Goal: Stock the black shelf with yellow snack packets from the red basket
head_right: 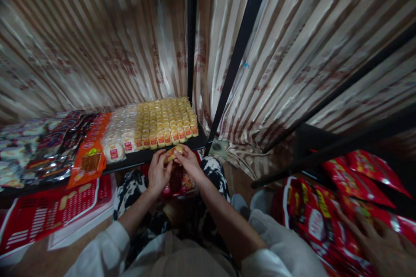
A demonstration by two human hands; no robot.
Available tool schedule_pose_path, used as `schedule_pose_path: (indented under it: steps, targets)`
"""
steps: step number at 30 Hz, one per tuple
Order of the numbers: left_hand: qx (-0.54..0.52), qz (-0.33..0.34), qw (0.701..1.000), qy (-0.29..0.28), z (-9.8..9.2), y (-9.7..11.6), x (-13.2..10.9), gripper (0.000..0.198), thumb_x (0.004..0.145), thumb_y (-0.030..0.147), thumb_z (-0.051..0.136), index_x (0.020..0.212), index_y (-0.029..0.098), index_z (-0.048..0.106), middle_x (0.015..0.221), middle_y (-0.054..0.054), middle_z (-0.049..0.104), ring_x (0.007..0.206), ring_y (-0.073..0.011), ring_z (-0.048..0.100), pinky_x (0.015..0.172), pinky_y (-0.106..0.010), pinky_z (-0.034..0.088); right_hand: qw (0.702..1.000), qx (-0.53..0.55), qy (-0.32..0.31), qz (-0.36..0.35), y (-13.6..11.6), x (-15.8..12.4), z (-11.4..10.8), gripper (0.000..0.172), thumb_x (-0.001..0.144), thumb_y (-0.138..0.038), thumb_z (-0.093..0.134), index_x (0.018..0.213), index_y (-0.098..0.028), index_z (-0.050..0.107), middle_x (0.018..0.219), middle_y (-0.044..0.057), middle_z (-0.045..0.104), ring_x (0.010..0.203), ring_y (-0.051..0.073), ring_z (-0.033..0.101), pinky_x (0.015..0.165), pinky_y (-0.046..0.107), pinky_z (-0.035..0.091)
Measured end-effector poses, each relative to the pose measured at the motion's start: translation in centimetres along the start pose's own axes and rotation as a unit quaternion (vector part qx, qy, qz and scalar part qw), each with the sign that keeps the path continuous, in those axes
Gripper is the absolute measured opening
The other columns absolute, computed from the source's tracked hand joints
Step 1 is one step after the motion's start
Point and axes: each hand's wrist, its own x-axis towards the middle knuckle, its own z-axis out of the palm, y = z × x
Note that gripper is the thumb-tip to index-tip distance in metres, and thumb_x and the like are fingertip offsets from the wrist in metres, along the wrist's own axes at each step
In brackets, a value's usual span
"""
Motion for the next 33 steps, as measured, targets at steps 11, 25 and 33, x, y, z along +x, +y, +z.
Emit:
schedule_pose_path:
  steps: [11, 25, 33]
  targets:
    - [-0.201, -0.275, 0.940, -0.002, -0.3, -2.2, -0.5, 0.040, 0.083, 0.032, 0.052, 0.119, 0.017, 0.045, 0.118, -0.012, 0.053, 0.094, -0.0179, 0.059, 0.080, -0.031, 0.050, 0.998, -0.007, 0.004, 0.060, 2.0, 1.5, 0.2, 0.044, 0.064, -0.027, 0.068, 0.107, -0.026, 0.056, 0.099, 0.000, 0.065, 0.091, 0.016, 0.063, 0.082, 0.032, 0.051]
    - [-0.241, -0.312, 0.919, 0.011, 0.0, -3.7, 0.0, 0.045, 0.071, 0.014, 0.059, 0.116, 0.018, 0.053, 0.101, -0.005, 0.063, 0.086, -0.0158, 0.059, 0.082, -0.028, 0.046, 0.957, -0.279, -0.074, -0.039, 4.3, 2.4, -1.7, 0.026, 0.066, -0.036, 0.067, 0.088, -0.022, 0.061, 0.086, 0.001, 0.066, 0.079, 0.017, 0.062, 0.074, 0.032, 0.050]
    - [-0.224, -0.326, 0.916, 0.067, -2.2, -6.8, 1.3, 0.045, 0.072, 0.021, 0.058, 0.117, 0.018, 0.052, 0.076, 0.002, 0.058, 0.063, -0.0111, 0.053, 0.065, -0.023, 0.044, 0.916, -0.375, -0.098, -0.103, 6.2, 4.3, 3.0, 0.022, 0.074, -0.028, 0.059, 0.095, -0.023, 0.061, 0.081, 0.000, 0.066, 0.066, 0.014, 0.059, 0.067, 0.029, 0.049]
